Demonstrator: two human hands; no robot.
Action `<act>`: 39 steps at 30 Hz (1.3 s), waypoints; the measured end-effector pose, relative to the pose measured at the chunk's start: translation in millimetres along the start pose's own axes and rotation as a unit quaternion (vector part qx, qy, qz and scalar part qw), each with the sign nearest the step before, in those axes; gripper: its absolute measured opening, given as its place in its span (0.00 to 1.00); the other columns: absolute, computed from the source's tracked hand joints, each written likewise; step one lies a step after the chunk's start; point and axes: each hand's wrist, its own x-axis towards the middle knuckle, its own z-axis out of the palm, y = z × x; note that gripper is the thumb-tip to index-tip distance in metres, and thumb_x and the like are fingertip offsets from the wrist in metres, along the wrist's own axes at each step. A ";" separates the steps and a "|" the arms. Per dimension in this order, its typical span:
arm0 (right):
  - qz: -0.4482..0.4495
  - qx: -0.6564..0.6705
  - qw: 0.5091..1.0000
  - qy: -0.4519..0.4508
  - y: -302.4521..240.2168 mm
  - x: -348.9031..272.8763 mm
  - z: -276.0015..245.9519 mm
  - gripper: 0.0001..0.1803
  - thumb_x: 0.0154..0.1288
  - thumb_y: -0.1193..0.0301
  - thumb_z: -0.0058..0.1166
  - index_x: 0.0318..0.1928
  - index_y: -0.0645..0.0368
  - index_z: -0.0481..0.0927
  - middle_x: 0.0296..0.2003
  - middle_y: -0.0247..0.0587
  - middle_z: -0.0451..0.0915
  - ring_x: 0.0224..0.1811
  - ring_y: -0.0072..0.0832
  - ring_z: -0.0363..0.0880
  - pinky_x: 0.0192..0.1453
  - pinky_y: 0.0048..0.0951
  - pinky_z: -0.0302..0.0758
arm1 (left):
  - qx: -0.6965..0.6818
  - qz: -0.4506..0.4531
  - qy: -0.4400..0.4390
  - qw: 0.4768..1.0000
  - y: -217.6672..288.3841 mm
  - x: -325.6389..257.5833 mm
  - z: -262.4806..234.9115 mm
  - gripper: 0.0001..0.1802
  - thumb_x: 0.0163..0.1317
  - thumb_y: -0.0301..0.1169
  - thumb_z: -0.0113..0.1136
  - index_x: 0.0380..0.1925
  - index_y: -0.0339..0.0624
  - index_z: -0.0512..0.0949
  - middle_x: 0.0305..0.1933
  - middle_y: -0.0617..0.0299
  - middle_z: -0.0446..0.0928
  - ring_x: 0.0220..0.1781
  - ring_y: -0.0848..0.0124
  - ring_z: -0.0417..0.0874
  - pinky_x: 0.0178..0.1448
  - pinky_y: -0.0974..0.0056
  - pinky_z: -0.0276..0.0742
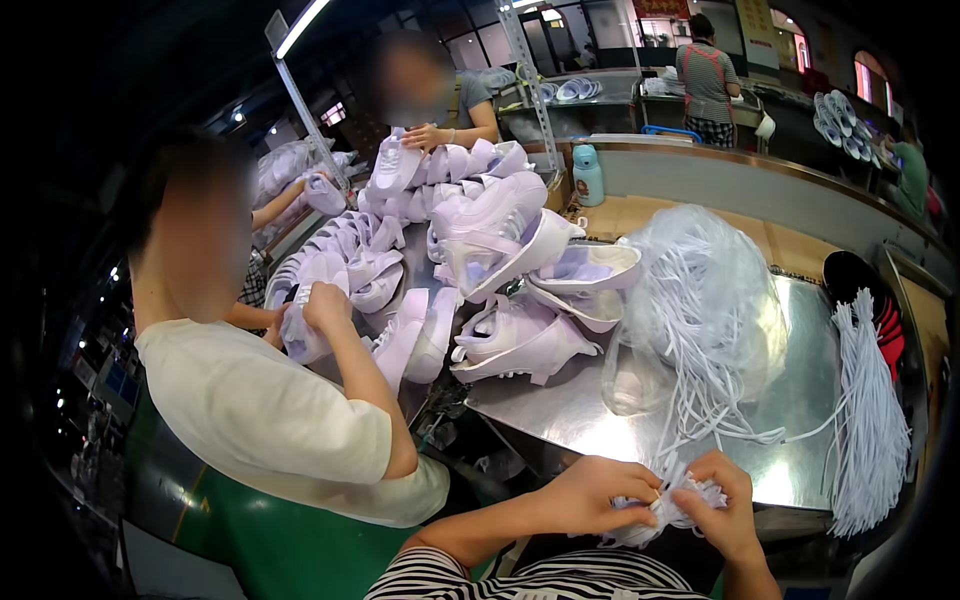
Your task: The person bundles white shoelaces by hand, taking a group of laces and wrapping another lace around them to secure the bundle.
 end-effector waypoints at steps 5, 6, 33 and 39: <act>-0.002 0.056 0.991 0.121 2.9 -10.3 -8.5 0.11 0.43 0.79 0.62 0.29 0.63 0.74 0.30 0.39 0.74 0.31 0.26 0.71 0.38 0.24 0.66 | -0.267 -0.090 0.100 0.954 -25.1 -21.3 -11.9 0.20 0.58 0.28 0.66 0.50 0.33 0.74 0.56 0.53 0.75 0.54 0.69 0.78 0.55 0.68 0.73; -0.006 0.050 0.993 0.107 1.7 -9.7 -9.6 0.11 0.43 0.78 0.62 0.29 0.63 0.74 0.30 0.39 0.74 0.32 0.25 0.71 0.38 0.24 0.66 | -0.141 -0.041 0.021 0.989 -19.8 -19.3 -15.3 0.34 0.57 0.33 0.67 0.60 0.32 0.65 0.61 0.50 0.70 0.64 0.64 0.70 0.66 0.62 0.65; -0.119 0.086 0.909 0.390 -108.3 -81.1 -182.1 0.23 0.70 0.57 0.46 0.51 0.66 0.75 0.38 0.41 0.81 0.38 0.23 0.81 0.41 0.25 0.78 | -0.135 -0.002 -0.045 0.990 -28.9 60.8 75.9 0.32 0.55 0.18 0.62 0.61 0.34 0.65 0.51 0.52 0.77 0.49 0.66 0.81 0.54 0.64 0.74; -0.055 -0.111 0.891 0.437 -100.1 17.5 -333.5 0.19 0.69 0.59 0.52 0.48 0.64 0.77 0.37 0.35 0.81 0.38 0.19 0.78 0.44 0.20 0.73 | -0.152 -0.062 0.005 0.986 -39.7 66.9 78.8 0.19 0.58 0.20 0.60 0.51 0.33 0.74 0.43 0.55 0.80 0.44 0.69 0.82 0.50 0.67 0.76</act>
